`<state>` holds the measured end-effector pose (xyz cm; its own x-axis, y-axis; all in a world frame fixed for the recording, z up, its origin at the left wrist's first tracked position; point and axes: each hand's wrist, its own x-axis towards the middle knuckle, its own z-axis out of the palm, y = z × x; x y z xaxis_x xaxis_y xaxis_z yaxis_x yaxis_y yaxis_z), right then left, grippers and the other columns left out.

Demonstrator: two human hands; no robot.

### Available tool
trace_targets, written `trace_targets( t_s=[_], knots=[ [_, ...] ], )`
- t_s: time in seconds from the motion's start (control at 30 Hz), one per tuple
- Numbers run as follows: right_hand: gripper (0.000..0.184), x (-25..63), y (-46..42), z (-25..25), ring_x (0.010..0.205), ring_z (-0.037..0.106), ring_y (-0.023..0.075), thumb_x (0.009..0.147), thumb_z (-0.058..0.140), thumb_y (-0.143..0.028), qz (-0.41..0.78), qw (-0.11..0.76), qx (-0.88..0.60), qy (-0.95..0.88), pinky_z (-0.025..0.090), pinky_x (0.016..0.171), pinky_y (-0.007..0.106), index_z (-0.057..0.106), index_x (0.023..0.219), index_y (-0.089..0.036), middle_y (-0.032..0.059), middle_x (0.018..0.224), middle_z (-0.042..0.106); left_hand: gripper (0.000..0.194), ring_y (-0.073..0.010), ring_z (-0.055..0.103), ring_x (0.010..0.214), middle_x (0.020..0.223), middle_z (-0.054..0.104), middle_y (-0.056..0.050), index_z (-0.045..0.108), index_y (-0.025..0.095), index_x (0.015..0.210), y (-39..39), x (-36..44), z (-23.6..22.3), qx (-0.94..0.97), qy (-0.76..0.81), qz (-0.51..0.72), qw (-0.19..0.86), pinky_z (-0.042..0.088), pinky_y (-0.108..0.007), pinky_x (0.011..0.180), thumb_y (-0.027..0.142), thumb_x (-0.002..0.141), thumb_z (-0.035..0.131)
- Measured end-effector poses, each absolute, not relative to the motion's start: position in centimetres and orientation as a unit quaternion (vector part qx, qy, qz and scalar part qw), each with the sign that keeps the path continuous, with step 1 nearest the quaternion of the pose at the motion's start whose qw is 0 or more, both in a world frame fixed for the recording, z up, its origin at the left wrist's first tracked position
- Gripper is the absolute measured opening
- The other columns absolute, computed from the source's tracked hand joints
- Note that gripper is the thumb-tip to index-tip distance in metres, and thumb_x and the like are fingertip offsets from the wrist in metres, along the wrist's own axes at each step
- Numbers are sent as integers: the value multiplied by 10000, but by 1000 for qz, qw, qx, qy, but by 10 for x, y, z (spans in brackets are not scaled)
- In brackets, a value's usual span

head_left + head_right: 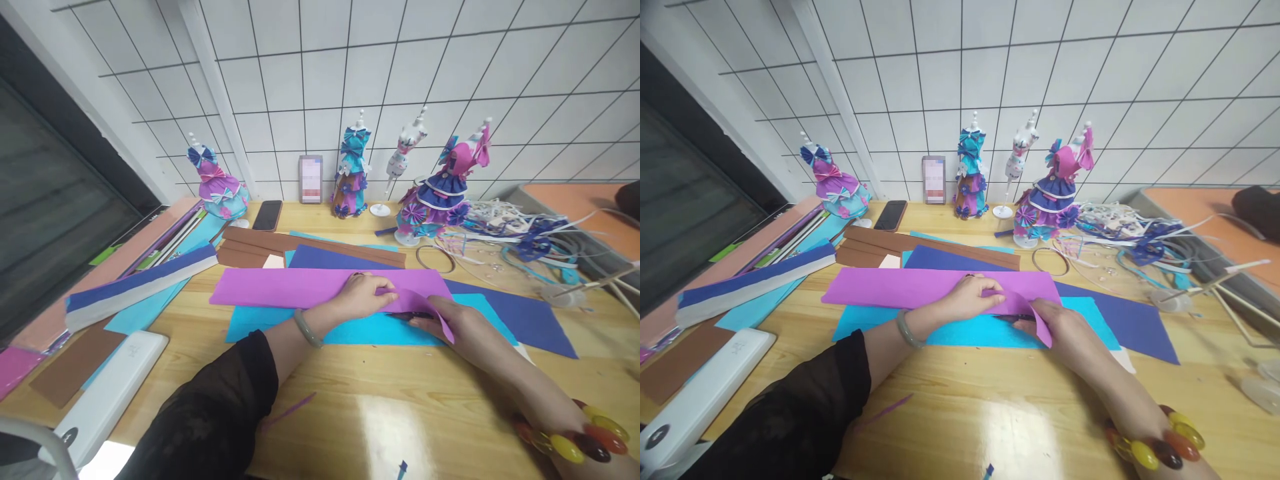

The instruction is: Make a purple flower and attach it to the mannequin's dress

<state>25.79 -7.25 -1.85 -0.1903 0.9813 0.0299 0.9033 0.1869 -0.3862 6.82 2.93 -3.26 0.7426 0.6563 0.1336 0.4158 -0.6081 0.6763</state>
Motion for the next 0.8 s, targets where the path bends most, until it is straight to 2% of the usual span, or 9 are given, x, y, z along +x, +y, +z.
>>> trace_targets(
  t_s=[0.5, 0.8],
  knots=[
    [279, 245, -70, -13, 631, 597, 216, 797, 447, -479, 158, 166, -617, -753, 438, 558, 305, 572, 758, -233, 58, 711, 650, 300, -167, 563, 971, 987, 657, -12, 626, 208, 942, 29, 70, -31, 872, 314, 182, 328, 401, -281, 876, 423, 780, 493],
    [196, 246, -71, -13, 655, 618, 215, 786, 458, -363, 159, 169, -607, -760, 447, 566, 289, 617, 769, -248, 50, 757, 674, 295, -166, 564, 966, 989, 657, -6, 632, 216, 935, 31, 69, -32, 875, 308, 181, 327, 389, -288, 891, 422, 792, 476]
  ],
)
